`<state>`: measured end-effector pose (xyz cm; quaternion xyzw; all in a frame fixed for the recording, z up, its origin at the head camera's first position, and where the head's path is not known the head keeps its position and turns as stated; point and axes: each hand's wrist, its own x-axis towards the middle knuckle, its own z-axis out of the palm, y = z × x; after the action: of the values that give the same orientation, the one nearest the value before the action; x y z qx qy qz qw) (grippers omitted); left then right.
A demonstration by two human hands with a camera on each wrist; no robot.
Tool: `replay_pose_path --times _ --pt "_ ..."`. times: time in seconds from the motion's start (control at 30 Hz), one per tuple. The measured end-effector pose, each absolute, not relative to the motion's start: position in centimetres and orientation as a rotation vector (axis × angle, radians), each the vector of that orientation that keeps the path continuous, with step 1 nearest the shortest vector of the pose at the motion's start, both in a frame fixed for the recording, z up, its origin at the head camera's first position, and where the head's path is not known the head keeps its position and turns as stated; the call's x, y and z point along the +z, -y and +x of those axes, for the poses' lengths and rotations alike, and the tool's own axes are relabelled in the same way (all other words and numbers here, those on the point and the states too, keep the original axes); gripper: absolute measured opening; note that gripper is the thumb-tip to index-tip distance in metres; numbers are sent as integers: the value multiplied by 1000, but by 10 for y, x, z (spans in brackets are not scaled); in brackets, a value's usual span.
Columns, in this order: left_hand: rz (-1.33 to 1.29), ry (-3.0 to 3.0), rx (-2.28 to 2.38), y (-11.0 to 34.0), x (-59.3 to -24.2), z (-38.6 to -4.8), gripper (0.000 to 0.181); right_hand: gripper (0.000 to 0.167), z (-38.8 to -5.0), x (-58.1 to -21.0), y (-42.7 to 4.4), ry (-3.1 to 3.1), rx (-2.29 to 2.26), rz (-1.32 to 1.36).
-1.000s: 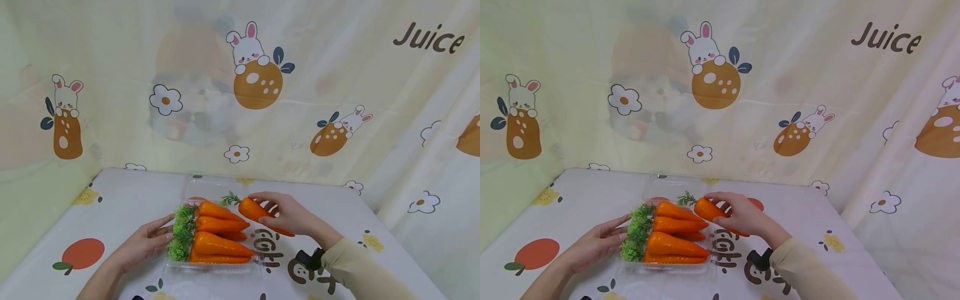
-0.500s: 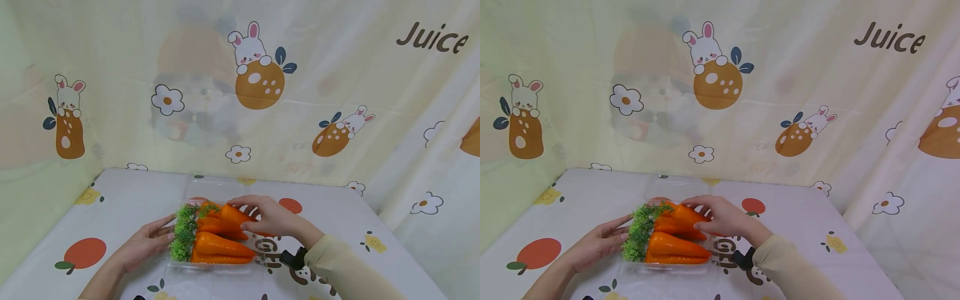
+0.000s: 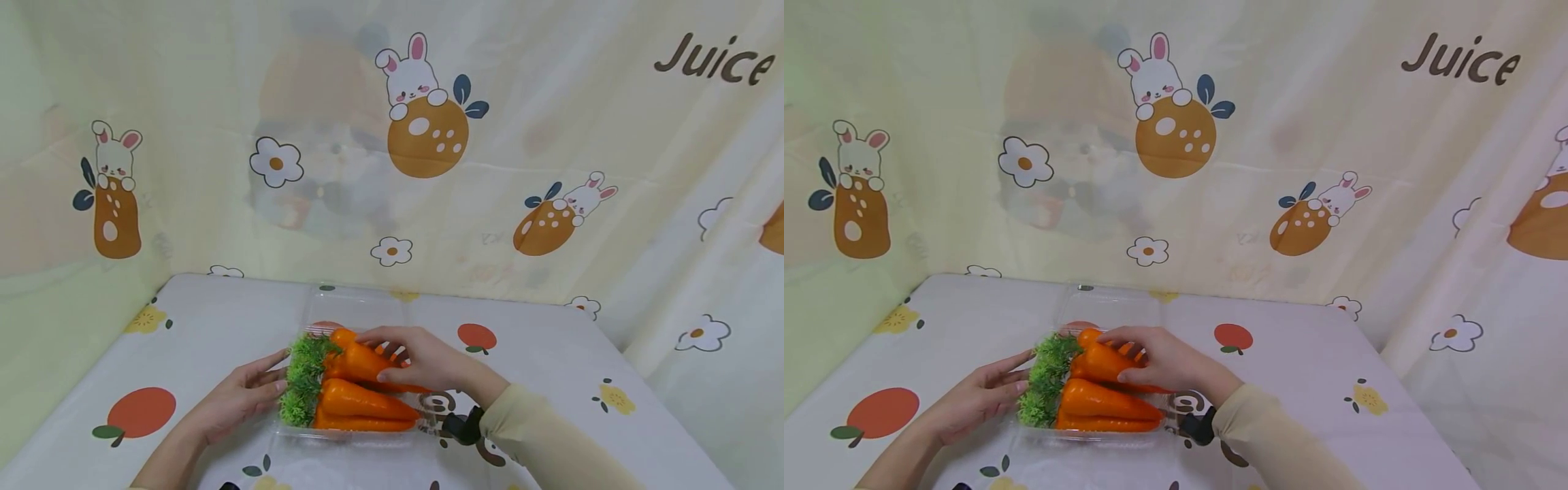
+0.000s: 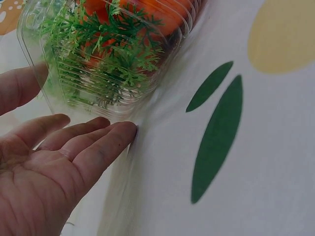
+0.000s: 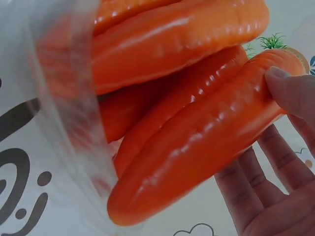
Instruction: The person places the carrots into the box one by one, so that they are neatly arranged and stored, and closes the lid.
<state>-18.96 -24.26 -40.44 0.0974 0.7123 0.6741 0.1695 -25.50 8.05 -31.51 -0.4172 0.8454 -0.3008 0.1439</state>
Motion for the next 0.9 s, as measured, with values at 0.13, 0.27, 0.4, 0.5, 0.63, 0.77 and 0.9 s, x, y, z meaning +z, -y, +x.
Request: replay_pose_path --times 0.13,0.27,0.4,0.5,0.63,0.77,0.9 --pt "273 -2021 1919 242 -405 -190 78 52 -254 -316 -78 -2436 -852 -1160" --pt "274 -2013 1921 243 -406 -191 78 53 -253 -317 -75 -2440 -844 -1147" --pt "289 -2023 1916 243 -406 -191 78 52 -253 -318 -72 -2436 -848 -1143" --pt "296 -2024 1918 243 -406 -191 78 52 -252 -319 -70 -2424 -863 -1132" --pt "283 -2023 1919 243 -406 -191 79 53 -251 -320 -67 -2411 -874 -1120" --pt "272 -2025 1917 243 -407 -191 78 53 -251 -320 -67 -2411 -868 -1109" --pt "285 -2022 1925 243 -408 -191 77 53 -251 -320 -66 -2415 -866 -1109"
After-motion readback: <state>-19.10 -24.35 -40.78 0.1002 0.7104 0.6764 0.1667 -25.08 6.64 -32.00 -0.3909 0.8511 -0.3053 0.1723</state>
